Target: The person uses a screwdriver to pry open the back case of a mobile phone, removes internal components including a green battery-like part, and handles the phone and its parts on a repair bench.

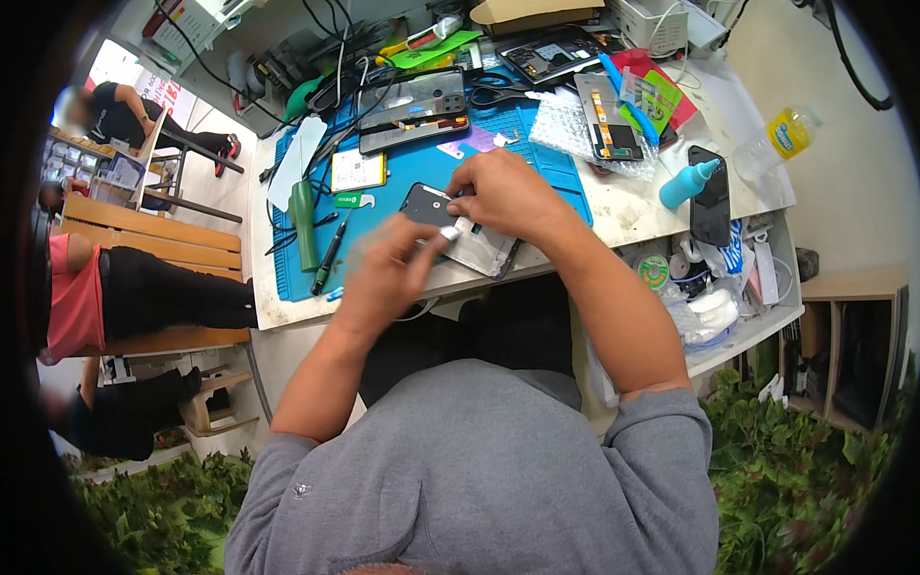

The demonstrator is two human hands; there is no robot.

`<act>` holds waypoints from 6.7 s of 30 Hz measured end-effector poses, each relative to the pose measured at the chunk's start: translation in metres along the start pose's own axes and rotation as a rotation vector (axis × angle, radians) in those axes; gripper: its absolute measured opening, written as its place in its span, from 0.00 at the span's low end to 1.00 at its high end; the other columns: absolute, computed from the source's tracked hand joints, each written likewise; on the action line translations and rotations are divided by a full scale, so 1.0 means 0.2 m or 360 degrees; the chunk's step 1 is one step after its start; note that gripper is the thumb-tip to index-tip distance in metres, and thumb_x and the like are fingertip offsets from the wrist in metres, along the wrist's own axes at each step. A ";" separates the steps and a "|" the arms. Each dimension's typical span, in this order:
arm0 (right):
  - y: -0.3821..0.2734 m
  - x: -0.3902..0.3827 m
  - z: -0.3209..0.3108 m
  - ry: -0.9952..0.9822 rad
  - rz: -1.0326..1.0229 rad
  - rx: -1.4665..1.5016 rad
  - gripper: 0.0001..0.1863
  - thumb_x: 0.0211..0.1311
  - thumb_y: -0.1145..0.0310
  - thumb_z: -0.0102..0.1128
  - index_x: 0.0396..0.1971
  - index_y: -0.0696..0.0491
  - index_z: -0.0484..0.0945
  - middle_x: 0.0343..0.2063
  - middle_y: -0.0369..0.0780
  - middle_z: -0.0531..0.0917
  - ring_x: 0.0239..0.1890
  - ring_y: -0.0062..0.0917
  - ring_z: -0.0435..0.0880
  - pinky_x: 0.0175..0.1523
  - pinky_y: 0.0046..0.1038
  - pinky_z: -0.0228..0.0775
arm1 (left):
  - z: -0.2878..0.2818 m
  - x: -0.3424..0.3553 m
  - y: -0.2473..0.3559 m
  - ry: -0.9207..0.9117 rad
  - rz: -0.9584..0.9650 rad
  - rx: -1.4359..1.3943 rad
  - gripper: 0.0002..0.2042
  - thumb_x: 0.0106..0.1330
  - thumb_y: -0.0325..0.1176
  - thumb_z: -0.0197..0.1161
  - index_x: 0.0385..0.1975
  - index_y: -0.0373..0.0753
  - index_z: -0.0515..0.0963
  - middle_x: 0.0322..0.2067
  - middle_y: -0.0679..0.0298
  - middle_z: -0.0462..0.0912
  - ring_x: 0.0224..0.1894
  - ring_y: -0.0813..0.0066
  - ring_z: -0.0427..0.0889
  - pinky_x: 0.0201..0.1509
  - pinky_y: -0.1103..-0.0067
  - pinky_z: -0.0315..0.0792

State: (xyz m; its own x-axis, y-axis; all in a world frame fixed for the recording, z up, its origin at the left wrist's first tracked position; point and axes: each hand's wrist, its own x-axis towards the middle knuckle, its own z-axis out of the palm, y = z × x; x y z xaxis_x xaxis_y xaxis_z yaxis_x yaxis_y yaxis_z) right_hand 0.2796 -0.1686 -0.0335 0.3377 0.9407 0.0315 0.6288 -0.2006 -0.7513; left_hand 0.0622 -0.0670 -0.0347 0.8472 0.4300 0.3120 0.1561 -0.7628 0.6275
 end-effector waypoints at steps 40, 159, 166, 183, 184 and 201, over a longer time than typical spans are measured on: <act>-0.18 -0.09 0.01 -0.0150 -0.0418 -0.0555 0.42 0.43 0.56 0.88 0.64 0.54 0.88 0.55 0.46 0.84 0.61 0.45 0.82 0.70 0.43 0.78 | -0.52 -0.09 -0.24 0.0274 -0.0297 -0.0118 0.09 0.81 0.32 0.74 0.49 0.32 0.89 0.34 0.65 0.77 0.35 0.75 0.73 0.43 0.76 0.73; -0.11 -0.49 0.21 -0.0164 -0.0617 -0.0897 0.52 0.66 0.50 0.82 0.84 0.58 0.69 0.82 0.51 0.70 0.88 0.52 0.62 0.90 0.56 0.53 | 0.04 0.29 -0.12 -0.0102 -0.0023 0.0229 0.09 0.71 0.35 0.80 0.43 0.38 0.94 0.29 0.59 0.80 0.30 0.63 0.80 0.36 0.66 0.72; -0.11 -0.50 0.21 -0.0172 -0.0598 -0.0899 0.52 0.66 0.51 0.82 0.85 0.57 0.68 0.83 0.51 0.70 0.88 0.52 0.61 0.91 0.56 0.52 | -0.30 -0.05 -0.10 -0.0144 -0.0277 0.0251 0.07 0.69 0.30 0.82 0.43 0.37 0.94 0.28 0.62 0.75 0.30 0.68 0.76 0.36 0.70 0.71; -0.12 -0.49 0.20 -0.0229 -0.0545 -0.0773 0.56 0.63 0.55 0.85 0.86 0.56 0.65 0.85 0.51 0.67 0.90 0.52 0.58 0.93 0.57 0.48 | -0.17 0.01 -0.11 0.0091 0.0131 0.0404 0.05 0.67 0.27 0.82 0.40 0.38 0.94 0.28 0.62 0.78 0.34 0.63 0.79 0.39 0.67 0.73; -0.12 -0.50 0.21 -0.0225 -0.0534 -0.0774 0.56 0.62 0.55 0.85 0.86 0.56 0.65 0.85 0.51 0.66 0.90 0.52 0.58 0.93 0.57 0.48 | -0.17 -0.02 -0.11 0.0058 0.0081 0.0392 0.05 0.67 0.28 0.82 0.40 0.38 0.94 0.28 0.62 0.79 0.33 0.62 0.79 0.39 0.67 0.73; -0.12 -0.50 0.20 -0.0238 -0.0551 -0.0847 0.56 0.64 0.53 0.85 0.86 0.56 0.64 0.84 0.51 0.67 0.90 0.53 0.57 0.93 0.57 0.47 | -0.12 0.11 -0.13 -0.0110 -0.0075 0.0371 0.07 0.69 0.34 0.81 0.41 0.39 0.95 0.28 0.60 0.81 0.28 0.64 0.79 0.34 0.67 0.71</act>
State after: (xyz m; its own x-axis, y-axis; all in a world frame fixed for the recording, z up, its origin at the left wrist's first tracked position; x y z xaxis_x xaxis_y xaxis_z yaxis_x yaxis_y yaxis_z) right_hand 0.2026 -0.2462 -0.0456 -0.0234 0.9955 0.0922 0.9576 0.0488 -0.2840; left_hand 0.0639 -0.0260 -0.0281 0.8677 0.4399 0.2314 0.3027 -0.8369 0.4561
